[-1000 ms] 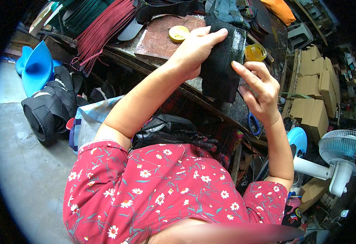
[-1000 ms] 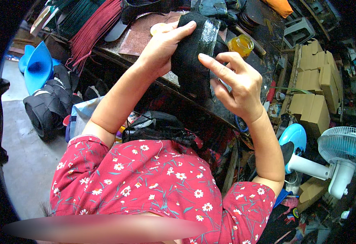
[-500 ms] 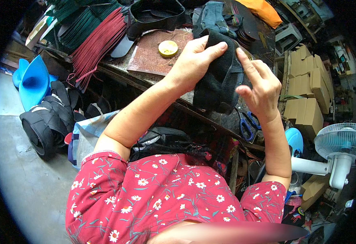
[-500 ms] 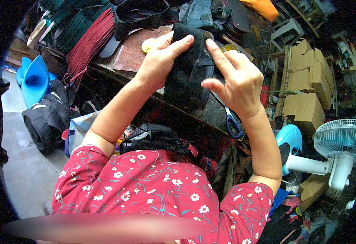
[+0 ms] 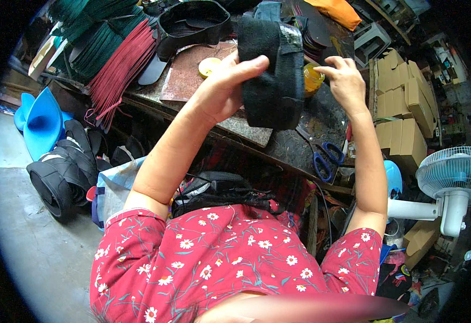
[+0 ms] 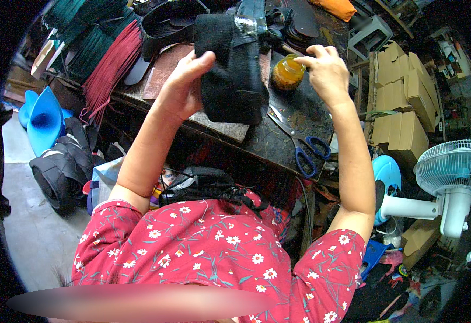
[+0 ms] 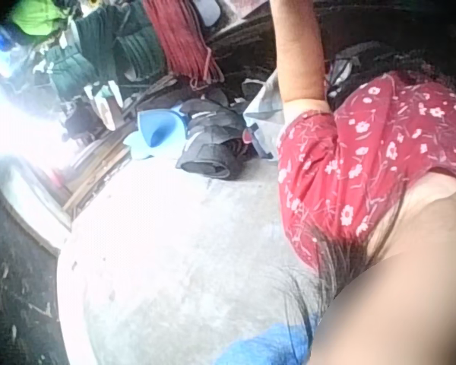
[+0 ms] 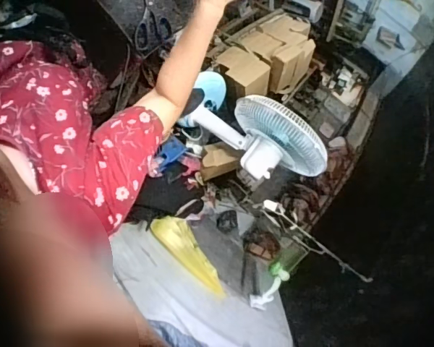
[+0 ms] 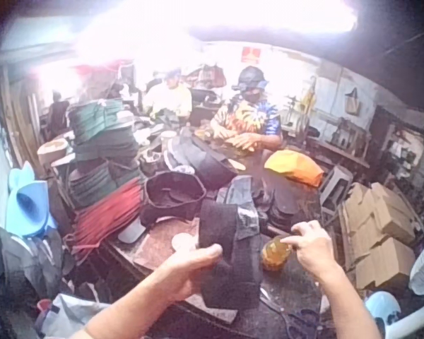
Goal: The person opens a small jar of yellow adhesive and applies it with a finger to the edges of a black leather piece. They repeatedly dip the finger into the jar and spread the adhesive along seams and edges, turning the piece to reach different areas.
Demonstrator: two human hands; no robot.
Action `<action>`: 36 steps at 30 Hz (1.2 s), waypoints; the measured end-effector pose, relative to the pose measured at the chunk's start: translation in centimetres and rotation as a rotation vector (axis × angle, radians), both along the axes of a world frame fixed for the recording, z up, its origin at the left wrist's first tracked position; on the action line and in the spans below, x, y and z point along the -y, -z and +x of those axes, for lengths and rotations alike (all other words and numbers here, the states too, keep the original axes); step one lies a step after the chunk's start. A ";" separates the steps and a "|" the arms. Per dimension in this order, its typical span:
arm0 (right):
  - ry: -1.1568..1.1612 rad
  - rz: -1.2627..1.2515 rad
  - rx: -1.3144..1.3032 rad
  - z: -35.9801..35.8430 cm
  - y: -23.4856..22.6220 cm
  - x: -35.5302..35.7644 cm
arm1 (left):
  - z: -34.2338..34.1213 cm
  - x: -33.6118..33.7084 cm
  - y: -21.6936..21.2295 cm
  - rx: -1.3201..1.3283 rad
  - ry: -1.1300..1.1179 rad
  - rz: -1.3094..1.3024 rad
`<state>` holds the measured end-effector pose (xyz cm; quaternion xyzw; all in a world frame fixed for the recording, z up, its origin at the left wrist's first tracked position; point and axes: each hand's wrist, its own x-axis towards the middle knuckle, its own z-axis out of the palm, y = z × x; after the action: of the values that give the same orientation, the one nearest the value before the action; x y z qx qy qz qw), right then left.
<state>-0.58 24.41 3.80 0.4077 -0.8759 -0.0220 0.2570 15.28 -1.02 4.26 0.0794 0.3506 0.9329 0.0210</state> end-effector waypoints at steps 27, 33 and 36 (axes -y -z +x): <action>-0.356 -0.634 0.845 9.0 -3.8 4.6 | 0.3 -1.3 -1.4 0.089 -0.162 -0.216; -0.607 -0.506 0.750 10.7 -3.7 4.3 | -1.0 -0.3 -0.5 0.139 -0.218 -0.186; -0.629 -0.415 0.455 10.6 -4.4 4.2 | -1.4 -0.1 -0.3 0.149 -0.223 -0.180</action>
<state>10.05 20.17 8.17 0.5888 -0.7292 0.3242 0.1282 13.89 -0.89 4.53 -0.0317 0.4368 0.8976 -0.0496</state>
